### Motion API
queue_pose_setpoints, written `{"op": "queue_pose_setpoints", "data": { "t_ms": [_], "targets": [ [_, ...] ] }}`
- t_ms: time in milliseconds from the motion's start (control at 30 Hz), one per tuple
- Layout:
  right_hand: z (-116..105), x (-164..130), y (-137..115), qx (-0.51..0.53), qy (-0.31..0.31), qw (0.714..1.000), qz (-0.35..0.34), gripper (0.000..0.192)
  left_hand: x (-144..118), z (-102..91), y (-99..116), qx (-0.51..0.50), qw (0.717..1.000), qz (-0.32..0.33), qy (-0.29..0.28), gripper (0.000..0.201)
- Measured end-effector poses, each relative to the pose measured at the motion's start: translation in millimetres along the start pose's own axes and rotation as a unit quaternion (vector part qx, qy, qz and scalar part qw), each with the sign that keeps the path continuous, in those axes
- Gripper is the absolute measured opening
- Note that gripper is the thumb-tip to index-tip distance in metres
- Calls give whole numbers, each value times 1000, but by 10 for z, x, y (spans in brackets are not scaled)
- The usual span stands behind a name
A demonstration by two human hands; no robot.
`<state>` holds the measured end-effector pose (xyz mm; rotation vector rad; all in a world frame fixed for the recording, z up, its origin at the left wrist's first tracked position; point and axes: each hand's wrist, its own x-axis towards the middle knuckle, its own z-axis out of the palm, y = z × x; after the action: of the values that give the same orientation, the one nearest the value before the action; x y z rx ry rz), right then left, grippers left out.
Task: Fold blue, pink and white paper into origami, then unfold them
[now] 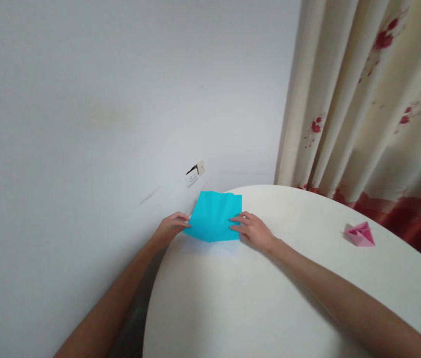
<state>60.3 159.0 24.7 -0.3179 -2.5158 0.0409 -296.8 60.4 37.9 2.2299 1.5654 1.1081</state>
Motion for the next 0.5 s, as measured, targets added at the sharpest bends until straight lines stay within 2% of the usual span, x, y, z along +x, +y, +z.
{"op": "queue_pose_setpoints", "data": {
  "t_ms": [100,167,233,300,333,400,433,500],
  "targets": [
    [175,-48,-61,1,-53,999,-10,34,-269,24,-191,16,998,-16,-53,27],
    [200,-75,-86,4,-64,998,-3,34,-320,-39,-175,39,993,-20,-106,27],
    [195,-89,-91,9,-65,998,1,34,-232,-95,-56,60,989,-5,-138,33],
    [186,-89,-95,12,-68,998,-2,35,-34,-64,139,86,994,6,-69,38],
    [181,-87,-103,13,-70,997,-5,35,81,2,252,112,993,-2,-41,39],
    [164,-87,-140,12,-74,997,-7,34,285,234,473,181,982,-21,-38,41],
    [149,-95,-169,11,-76,997,-7,34,353,387,568,207,976,-29,-61,43],
    [96,-133,-237,15,-84,996,-12,34,395,714,708,252,954,-71,-144,47]
  ]
}}
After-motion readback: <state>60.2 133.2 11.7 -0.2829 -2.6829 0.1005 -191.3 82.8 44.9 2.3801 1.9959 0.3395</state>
